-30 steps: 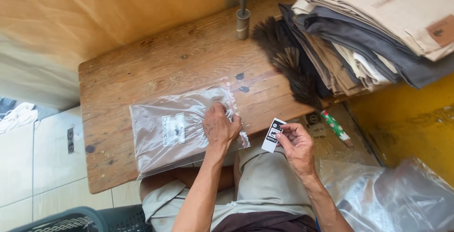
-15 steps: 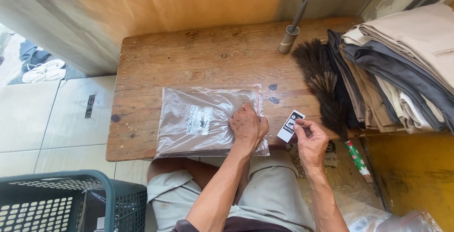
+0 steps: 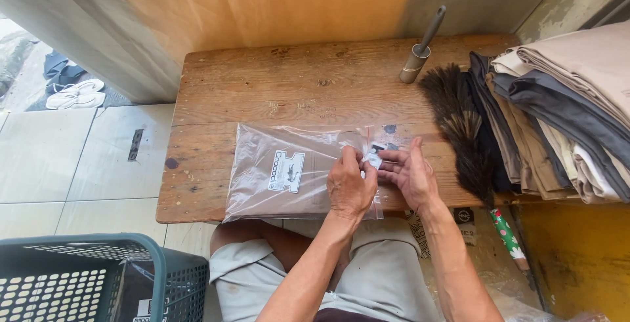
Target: Folding a pair of pants and sealing them inside a plastic shipping bag for dispatch.
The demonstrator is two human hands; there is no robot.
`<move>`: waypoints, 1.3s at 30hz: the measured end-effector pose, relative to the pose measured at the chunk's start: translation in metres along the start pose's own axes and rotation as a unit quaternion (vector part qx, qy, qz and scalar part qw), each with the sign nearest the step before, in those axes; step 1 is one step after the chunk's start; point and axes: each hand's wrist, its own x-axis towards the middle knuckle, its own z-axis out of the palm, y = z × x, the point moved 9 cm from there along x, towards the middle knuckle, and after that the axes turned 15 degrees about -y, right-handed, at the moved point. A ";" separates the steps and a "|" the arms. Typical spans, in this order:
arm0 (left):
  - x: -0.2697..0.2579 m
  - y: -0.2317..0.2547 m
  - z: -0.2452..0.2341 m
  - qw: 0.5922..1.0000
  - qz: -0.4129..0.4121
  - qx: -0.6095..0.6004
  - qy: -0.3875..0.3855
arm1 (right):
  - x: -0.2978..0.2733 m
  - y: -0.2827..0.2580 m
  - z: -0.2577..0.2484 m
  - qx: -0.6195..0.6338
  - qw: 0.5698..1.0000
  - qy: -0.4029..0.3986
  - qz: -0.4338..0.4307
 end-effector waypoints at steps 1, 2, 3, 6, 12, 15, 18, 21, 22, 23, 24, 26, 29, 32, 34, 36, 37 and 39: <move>0.000 0.004 0.000 0.999 0.029 0.009 0.009 | 0.005 0.008 0.017 0.042 0.996 -0.046 0.060; -0.001 0.008 0.001 0.998 0.058 0.018 0.017 | 0.007 0.015 0.036 0.084 0.985 -0.091 0.119; -0.004 0.010 -0.007 0.998 0.055 0.020 0.020 | 0.013 0.022 0.037 0.084 0.985 -0.094 0.121; -0.011 0.010 -0.014 0.993 0.119 0.026 0.002 | 0.038 0.067 0.048 0.171 0.950 -0.182 0.188; -0.024 -0.050 -0.109 0.992 0.103 0.061 -0.050 | 0.039 0.044 0.083 0.184 0.935 -0.183 0.243; -0.031 -0.085 -0.145 0.973 0.062 0.196 -0.105 | 0.035 0.037 0.091 0.170 0.930 -0.195 0.261; -0.041 -0.110 -0.149 0.953 0.015 0.246 -0.177 | 0.028 0.022 0.101 0.136 0.931 -0.193 0.279; -0.047 -0.133 -0.138 0.943 0.016 0.278 -0.182 | 0.028 0.024 0.104 0.112 0.923 -0.214 0.301; -0.048 -0.134 -0.139 0.946 0.019 0.275 -0.169 | 0.029 0.020 0.104 0.096 0.927 -0.201 0.300; -0.050 -0.134 -0.140 0.949 0.021 0.272 -0.157 | 0.028 0.017 0.103 0.081 0.931 -0.188 0.301; -0.050 -0.136 -0.138 0.949 0.021 0.270 -0.159 | 0.026 0.018 0.102 0.081 0.931 -0.186 0.303; -0.050 -0.136 -0.141 0.952 0.037 0.273 -0.135 | 0.032 0.005 0.089 0.023 0.964 -0.134 0.230; -0.050 -0.136 -0.139 0.951 0.046 0.282 -0.117 | 0.039 0.026 0.046 -0.081 0.986 -0.085 0.122; -0.048 -0.135 -0.127 0.949 0.029 0.289 -0.124 | 0.030 0.019 0.028 -0.105 0.991 -0.015 0.079; -0.045 -0.126 -0.115 0.951 0.017 0.285 -0.122 | 0.039 0.019 0.017 -0.116 0.991 0.010 0.069; -0.041 -0.118 -0.104 0.952 0.006 0.281 -0.121 | 0.048 0.014 0.003 -0.125 0.990 0.038 0.057; -0.039 -0.116 -0.098 0.952 -0.001 0.281 -0.121 | 0.053 0.008 -0.003 -0.140 0.988 0.046 0.055; -0.037 -0.112 -0.094 0.952 -0.003 0.281 -0.121 | 0.059 0.001 -0.017 -0.155 0.985 0.059 0.049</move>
